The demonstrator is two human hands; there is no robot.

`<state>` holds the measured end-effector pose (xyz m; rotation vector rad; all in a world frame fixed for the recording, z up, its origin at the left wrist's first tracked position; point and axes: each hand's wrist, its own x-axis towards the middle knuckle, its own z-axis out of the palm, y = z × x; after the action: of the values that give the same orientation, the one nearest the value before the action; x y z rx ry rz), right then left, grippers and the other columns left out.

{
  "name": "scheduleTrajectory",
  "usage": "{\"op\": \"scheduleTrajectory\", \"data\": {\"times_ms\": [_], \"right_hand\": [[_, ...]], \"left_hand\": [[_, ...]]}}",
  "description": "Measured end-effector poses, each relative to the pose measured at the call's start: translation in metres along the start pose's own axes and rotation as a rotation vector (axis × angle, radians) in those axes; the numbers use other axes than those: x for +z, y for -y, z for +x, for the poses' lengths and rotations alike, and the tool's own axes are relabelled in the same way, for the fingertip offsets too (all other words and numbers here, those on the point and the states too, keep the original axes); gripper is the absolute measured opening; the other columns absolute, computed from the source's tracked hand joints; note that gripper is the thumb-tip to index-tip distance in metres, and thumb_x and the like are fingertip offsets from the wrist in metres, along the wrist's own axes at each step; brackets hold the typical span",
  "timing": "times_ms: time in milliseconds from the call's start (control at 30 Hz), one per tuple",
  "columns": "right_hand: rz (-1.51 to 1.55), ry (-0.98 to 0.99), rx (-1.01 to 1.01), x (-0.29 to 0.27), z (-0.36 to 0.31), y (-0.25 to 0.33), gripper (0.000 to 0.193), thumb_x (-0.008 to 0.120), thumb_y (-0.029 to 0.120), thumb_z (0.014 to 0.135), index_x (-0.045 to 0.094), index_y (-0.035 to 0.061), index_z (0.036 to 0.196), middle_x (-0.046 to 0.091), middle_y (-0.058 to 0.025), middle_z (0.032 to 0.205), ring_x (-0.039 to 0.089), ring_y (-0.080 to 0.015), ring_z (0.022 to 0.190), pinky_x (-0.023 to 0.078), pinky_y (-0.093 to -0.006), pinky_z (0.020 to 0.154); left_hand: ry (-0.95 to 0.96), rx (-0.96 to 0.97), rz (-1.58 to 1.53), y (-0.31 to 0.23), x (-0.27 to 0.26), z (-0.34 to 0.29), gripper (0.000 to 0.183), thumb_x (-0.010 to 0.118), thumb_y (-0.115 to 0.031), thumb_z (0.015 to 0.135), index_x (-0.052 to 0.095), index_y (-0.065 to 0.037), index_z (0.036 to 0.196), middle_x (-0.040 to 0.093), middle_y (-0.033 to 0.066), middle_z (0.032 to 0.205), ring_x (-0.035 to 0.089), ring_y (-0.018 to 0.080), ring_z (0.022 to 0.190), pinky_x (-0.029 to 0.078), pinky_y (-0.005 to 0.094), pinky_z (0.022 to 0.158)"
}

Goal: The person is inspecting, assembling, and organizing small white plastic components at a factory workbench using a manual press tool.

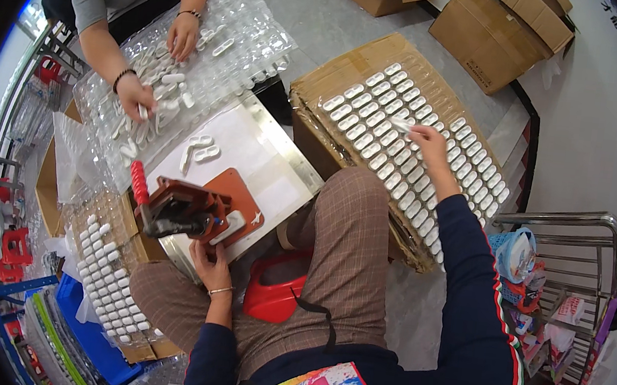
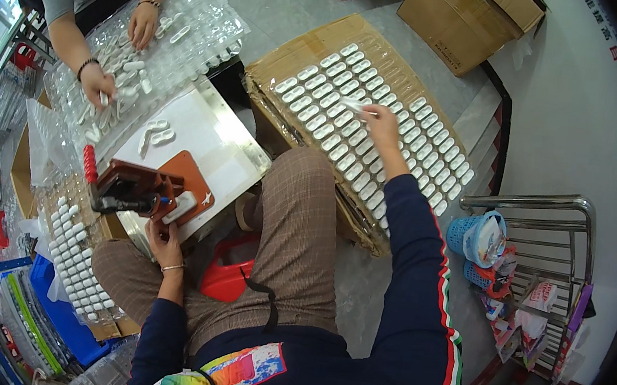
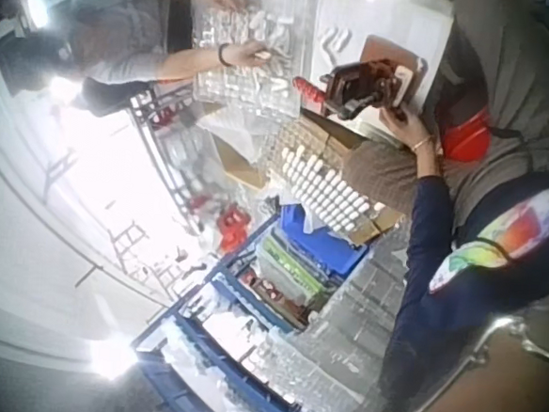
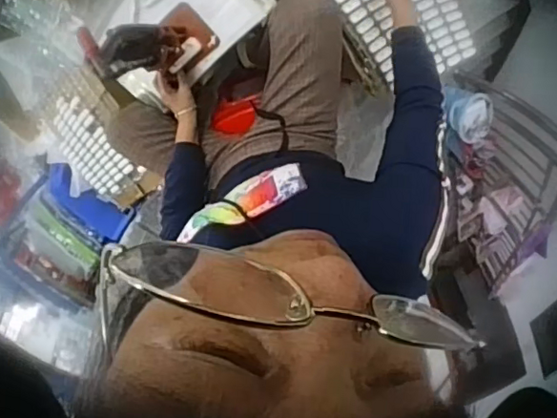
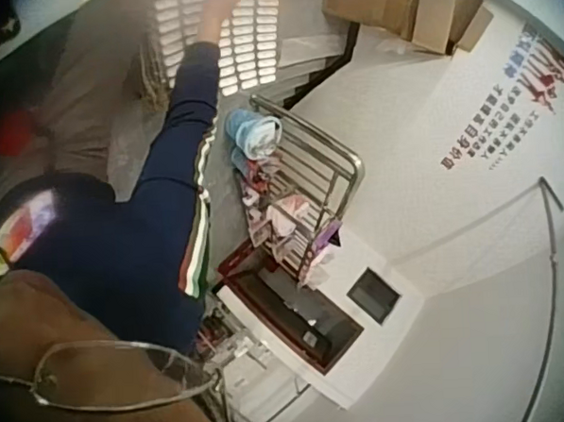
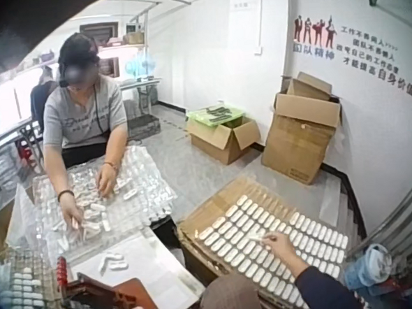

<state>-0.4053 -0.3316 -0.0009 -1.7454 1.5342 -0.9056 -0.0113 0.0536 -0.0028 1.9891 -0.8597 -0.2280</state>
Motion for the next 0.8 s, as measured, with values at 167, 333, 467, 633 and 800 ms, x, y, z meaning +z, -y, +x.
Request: {"op": "scheduleTrajectory", "data": {"times_ms": [167, 333, 467, 633, 800], "right_hand": [[-0.353, -0.235, 0.044, -0.082, 0.035, -0.098, 0.015, 0.067, 0.009, 0.08, 0.071, 0.0027, 0.093, 0.069, -0.0078, 0.09, 0.065, -0.0176, 0.08, 0.051, -0.0302, 0.075], [-0.411, -0.285, 0.039, -0.097, 0.072, -0.106, 0.012, 0.063, 0.009, 0.079, 0.072, 0.0055, 0.086, 0.064, -0.0148, 0.093, 0.063, -0.0293, 0.087, 0.05, -0.0372, 0.078], [-0.605, -0.192, -0.044, -0.107, 0.097, -0.09, 0.017, 0.054, 0.002, 0.08, 0.07, 0.0045, 0.086, 0.062, -0.0165, 0.097, 0.061, -0.0345, 0.092, 0.048, -0.0405, 0.081], [-0.781, -0.043, 0.031, -0.1, 0.118, -0.073, 0.022, 0.05, -0.001, 0.08, 0.069, 0.004, 0.092, 0.061, -0.0141, 0.104, 0.06, -0.034, 0.096, 0.048, -0.0408, 0.083], [-0.848, -0.08, -0.113, -0.081, 0.12, -0.073, 0.026, 0.051, -0.002, 0.079, 0.069, 0.0054, 0.097, 0.061, -0.0123, 0.11, 0.058, -0.0326, 0.102, 0.046, -0.0404, 0.088]], "left_hand": [[-0.024, 0.077, 0.005, 0.001, 0.006, -0.001, 0.027, 0.064, -0.003, 0.084, 0.056, -0.004, 0.11, 0.043, 0.0027, 0.089, 0.043, 0.0126, 0.072, 0.039, 0.0252, 0.064], [-0.045, 0.031, 0.07, 0.003, -0.002, -0.003, 0.028, 0.064, -0.004, 0.085, 0.056, -0.002, 0.113, 0.045, 0.002, 0.09, 0.044, 0.0109, 0.07, 0.039, 0.0247, 0.061], [-0.067, -0.034, 0.047, 0.01, 0.0, -0.006, 0.034, 0.064, -0.003, 0.085, 0.056, -0.001, 0.117, 0.048, 0.0015, 0.092, 0.046, 0.0103, 0.07, 0.039, 0.0234, 0.062], [-0.047, -0.099, 0.022, 0.009, 0.006, -0.007, 0.035, 0.064, -0.002, 0.085, 0.054, -0.002, 0.119, 0.05, 0.0012, 0.09, 0.047, 0.0098, 0.072, 0.04, 0.0227, 0.064], [-0.117, -0.079, -0.083, -0.001, 0.012, -0.006, 0.03, 0.063, -0.003, 0.085, 0.053, -0.005, 0.113, 0.044, -0.0017, 0.086, 0.042, 0.0088, 0.071, 0.037, 0.0223, 0.062]]}}
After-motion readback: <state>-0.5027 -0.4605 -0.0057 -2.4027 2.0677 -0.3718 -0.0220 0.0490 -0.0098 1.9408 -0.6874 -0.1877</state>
